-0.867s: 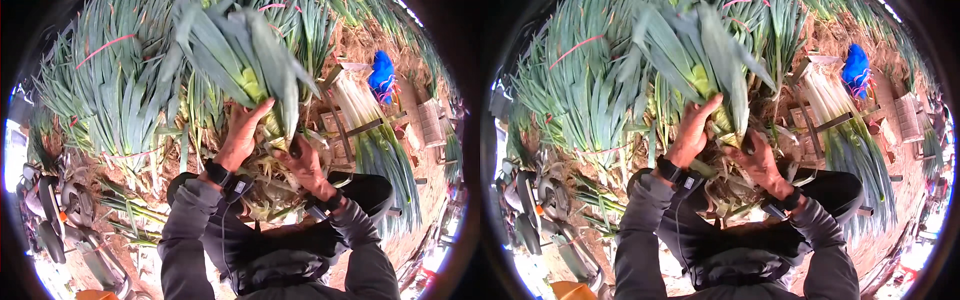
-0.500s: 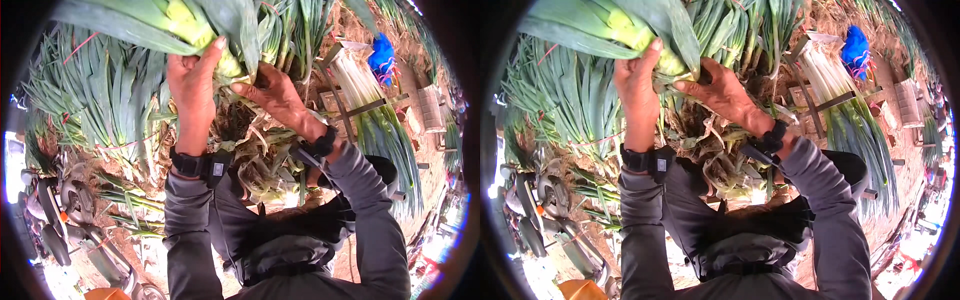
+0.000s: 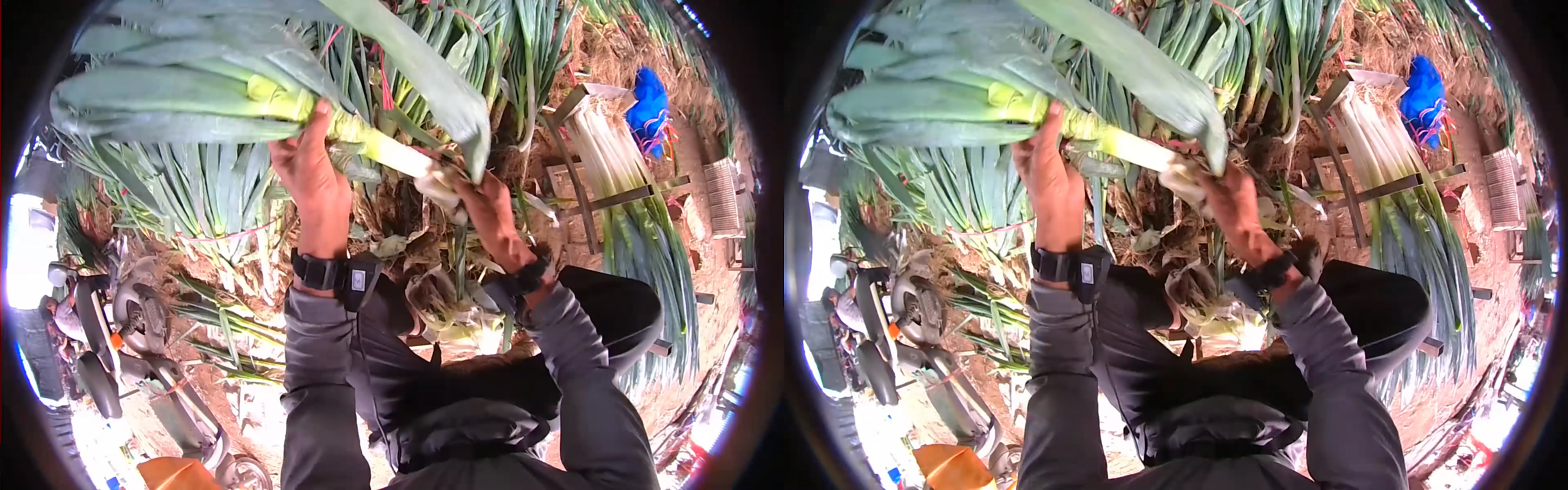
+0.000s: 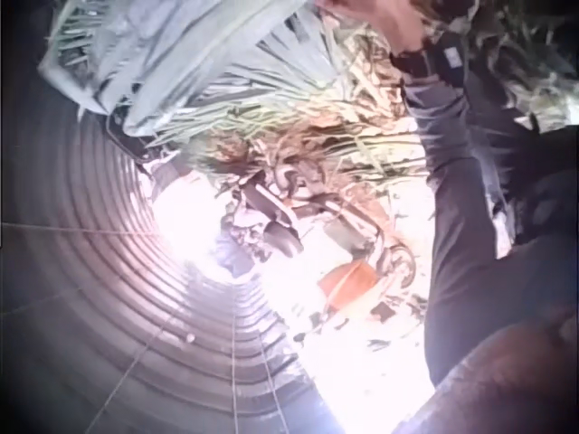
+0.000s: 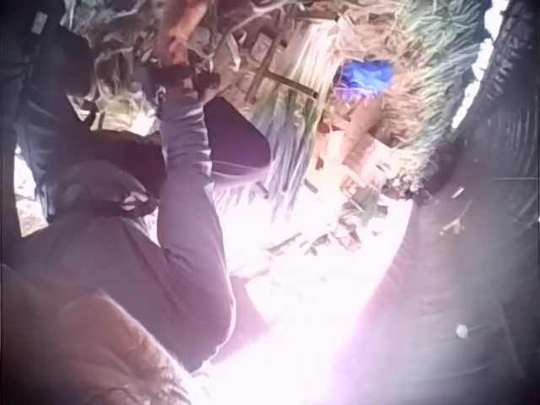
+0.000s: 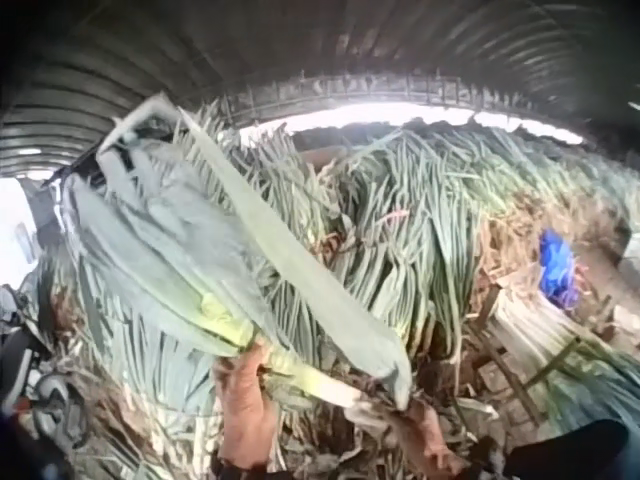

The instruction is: The person peels the outer layers from leeks by hand, removes the roots, and places the cleaned leeks onto a metal rack before tying them into a bundle with a pink string.

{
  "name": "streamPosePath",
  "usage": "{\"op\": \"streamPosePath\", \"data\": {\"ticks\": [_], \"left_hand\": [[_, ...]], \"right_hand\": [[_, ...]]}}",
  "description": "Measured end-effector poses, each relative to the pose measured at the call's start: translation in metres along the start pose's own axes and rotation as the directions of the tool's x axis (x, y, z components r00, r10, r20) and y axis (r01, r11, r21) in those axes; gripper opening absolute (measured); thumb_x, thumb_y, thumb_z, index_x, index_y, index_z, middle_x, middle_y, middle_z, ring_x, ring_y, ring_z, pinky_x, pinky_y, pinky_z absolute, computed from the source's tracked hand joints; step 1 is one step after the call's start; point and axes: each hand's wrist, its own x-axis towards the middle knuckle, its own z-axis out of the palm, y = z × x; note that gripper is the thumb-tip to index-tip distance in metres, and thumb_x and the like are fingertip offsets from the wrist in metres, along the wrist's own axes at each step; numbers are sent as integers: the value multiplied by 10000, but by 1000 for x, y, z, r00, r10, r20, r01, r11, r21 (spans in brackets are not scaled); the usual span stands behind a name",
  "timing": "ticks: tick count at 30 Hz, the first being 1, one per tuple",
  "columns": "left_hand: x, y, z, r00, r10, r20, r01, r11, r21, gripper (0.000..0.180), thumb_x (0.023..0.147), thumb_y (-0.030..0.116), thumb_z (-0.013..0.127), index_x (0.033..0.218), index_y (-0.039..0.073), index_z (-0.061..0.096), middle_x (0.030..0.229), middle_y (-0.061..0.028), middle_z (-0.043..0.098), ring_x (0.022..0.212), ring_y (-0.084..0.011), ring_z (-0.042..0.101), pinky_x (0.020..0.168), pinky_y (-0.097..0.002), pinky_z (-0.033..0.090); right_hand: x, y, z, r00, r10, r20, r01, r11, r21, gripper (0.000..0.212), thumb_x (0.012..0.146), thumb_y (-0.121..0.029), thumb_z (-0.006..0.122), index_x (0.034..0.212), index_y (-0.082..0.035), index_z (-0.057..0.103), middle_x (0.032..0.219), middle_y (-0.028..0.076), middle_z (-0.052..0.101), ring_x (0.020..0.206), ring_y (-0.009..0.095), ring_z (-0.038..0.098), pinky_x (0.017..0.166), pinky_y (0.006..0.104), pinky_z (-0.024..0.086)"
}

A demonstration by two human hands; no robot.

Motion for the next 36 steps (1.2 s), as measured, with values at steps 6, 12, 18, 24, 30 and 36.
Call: {"op": "streamPosePath", "data": {"ticks": [6, 12, 18, 24, 30, 36], "left_hand": [[-5, 11, 15, 998, 59, 12, -59, 996, 68, 408, 824, 64, 812, 1181, 58, 615, 1107, -29, 669, 978, -162, 634, 871, -330, 515], [4, 13, 5, 896, 389, 214, -444, 805, 394, 437, 838, 16, 787, 1218, 25, 571, 1194, -87, 642, 1004, -163, 614, 910, -344, 494], [-10, 17, 9, 977, 210, 34, -212, 948, 239, 424, 848, 8, 772, 1222, 9, 572, 1180, -79, 643, 1028, -150, 592, 959, -336, 451], [-2, 26, 10, 983, 184, 2, -182, 971, 158, 454, 840, 42, 797, 1230, 8, 568, 1188, -72, 635, 1040, -140, 580, 945, -338, 454], [0, 22, 5, 983, 182, 4, -181, 979, 93, 435, 848, 92, 798, 1218, 39, 576, 1179, -59, 642, 1025, -142, 588, 913, -329, 466], [-15, -2, 15, 1000, 20, 23, -21, 1000, 13, 498, 823, -14, 771, 1276, 6, 565, 1190, -84, 657, 1016, -177, 623, 908, -334, 503]], "right_hand": [[-53, 192, -115, 893, 374, -249, -445, 663, -602, 353, 890, -265, 743, 1090, 16, 672, 968, 120, 710, 836, 191, 668, 728, 356, 524], [-46, 146, -69, 994, 1, -111, -74, 751, -656, 697, 885, -532, 697, 1307, -3, 528, 1194, 214, 627, 1047, 375, 650, 885, 465, 536], [8, 28, 37, 978, -206, -31, 106, 622, -776, 664, 880, -447, 718, 1296, 23, 502, 1191, 220, 608, 971, 391, 667, 772, 468, 564], [0, 65, 24, 840, -447, 309, 411, 151, -899, 411, 956, -313, 596, 1234, -18, 532, 1178, 178, 621, 848, 319, 688, 594, 396, 534], [-67, 50, -12, 738, -532, 414, 509, 37, -860, 520, 944, -143, 530, 1443, -39, 430, 1352, 196, 560, 765, 208, 659, 543, 338, 491], [-129, 123, -65, 865, -314, 391, 486, 332, -808, 593, 861, -20, 544, 1444, -28, 439, 1171, 137, 562, 885, 253, 656, 688, 318, 521]]}}
